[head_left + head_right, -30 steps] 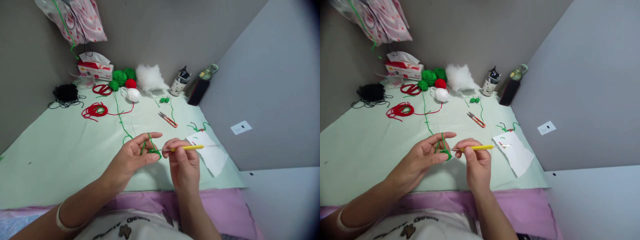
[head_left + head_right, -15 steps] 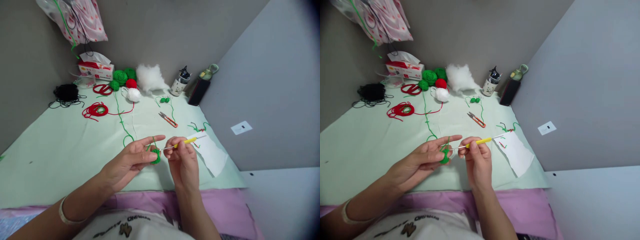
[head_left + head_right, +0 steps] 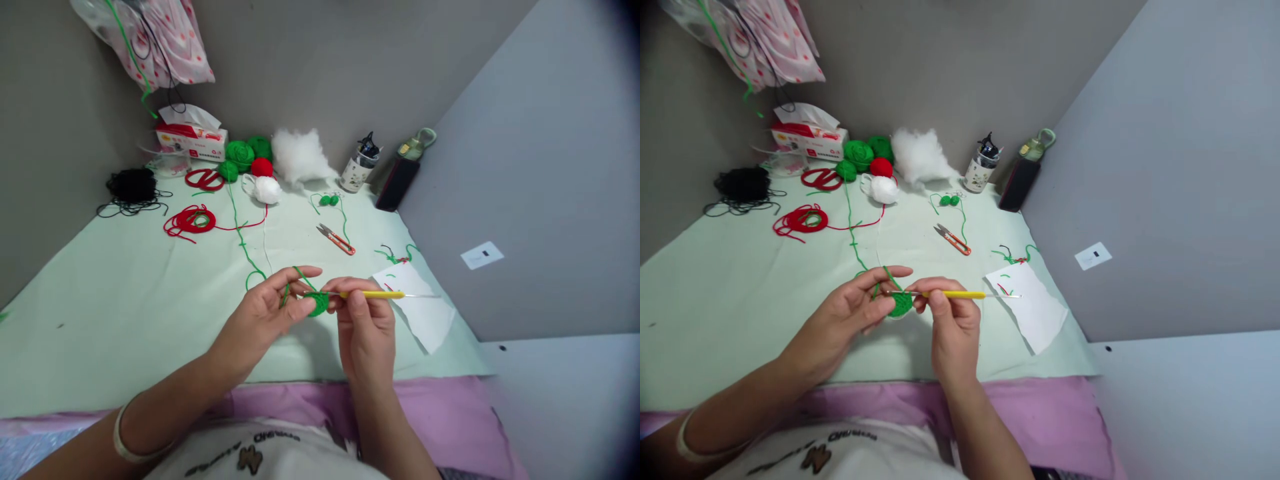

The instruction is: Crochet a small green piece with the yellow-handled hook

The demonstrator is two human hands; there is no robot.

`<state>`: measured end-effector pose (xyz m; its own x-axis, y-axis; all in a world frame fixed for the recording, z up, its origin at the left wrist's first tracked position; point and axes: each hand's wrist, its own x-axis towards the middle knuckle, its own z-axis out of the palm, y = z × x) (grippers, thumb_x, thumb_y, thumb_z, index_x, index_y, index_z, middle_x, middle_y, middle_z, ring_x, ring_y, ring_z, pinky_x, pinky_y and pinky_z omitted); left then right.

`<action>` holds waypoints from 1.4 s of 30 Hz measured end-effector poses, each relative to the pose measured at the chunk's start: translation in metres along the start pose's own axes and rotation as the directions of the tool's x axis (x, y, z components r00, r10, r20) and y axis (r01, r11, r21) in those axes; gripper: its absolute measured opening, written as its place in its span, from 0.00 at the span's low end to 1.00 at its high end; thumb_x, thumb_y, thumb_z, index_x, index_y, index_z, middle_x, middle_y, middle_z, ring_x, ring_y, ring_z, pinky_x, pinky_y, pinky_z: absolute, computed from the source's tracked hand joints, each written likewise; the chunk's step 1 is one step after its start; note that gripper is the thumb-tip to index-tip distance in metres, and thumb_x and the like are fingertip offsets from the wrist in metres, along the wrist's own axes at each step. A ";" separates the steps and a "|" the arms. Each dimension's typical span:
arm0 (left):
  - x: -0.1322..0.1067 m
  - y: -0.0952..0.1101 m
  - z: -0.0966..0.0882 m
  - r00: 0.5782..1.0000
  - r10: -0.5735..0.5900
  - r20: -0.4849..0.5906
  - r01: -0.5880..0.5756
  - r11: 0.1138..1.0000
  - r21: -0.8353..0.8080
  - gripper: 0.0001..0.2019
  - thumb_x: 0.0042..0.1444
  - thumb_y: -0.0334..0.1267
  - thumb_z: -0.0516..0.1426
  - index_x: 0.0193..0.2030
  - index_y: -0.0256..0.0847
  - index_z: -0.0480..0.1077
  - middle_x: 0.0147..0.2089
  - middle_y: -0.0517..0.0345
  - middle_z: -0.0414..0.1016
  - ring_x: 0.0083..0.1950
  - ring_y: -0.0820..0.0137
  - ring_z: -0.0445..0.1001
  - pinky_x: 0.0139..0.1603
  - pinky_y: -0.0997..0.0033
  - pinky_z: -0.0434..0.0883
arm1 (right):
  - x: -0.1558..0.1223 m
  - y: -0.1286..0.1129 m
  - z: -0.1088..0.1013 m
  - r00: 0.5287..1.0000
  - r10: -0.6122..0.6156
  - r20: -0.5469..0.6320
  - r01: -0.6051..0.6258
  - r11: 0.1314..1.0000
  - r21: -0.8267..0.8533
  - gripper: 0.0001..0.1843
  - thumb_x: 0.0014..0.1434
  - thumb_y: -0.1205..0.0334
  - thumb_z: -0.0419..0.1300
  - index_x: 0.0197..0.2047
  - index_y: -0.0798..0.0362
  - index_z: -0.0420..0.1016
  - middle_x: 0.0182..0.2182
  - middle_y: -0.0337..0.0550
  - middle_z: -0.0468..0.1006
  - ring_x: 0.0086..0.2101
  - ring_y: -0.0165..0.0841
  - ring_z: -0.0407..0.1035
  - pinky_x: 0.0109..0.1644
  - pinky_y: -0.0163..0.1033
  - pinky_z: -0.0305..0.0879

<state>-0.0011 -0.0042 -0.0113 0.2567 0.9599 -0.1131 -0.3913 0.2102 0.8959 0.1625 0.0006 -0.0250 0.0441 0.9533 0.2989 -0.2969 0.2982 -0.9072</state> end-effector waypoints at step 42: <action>-0.001 0.002 0.001 0.999 -0.040 0.020 0.039 0.999 0.031 0.24 0.64 0.47 0.67 0.65 0.49 0.76 0.41 0.62 0.72 0.26 0.77 0.58 0.29 0.71 0.60 | -0.002 -0.002 0.000 0.995 -0.040 -0.087 0.031 0.994 -0.101 0.04 0.65 0.58 0.70 0.38 0.44 0.88 0.33 0.42 0.86 0.32 0.34 0.74 0.34 0.39 0.70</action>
<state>-0.0012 -0.0052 -0.0095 0.2896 0.9469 -0.1401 -0.3537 0.2418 0.9035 0.1627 -0.0020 -0.0238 0.1384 0.9411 0.3084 -0.1974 0.3314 -0.9226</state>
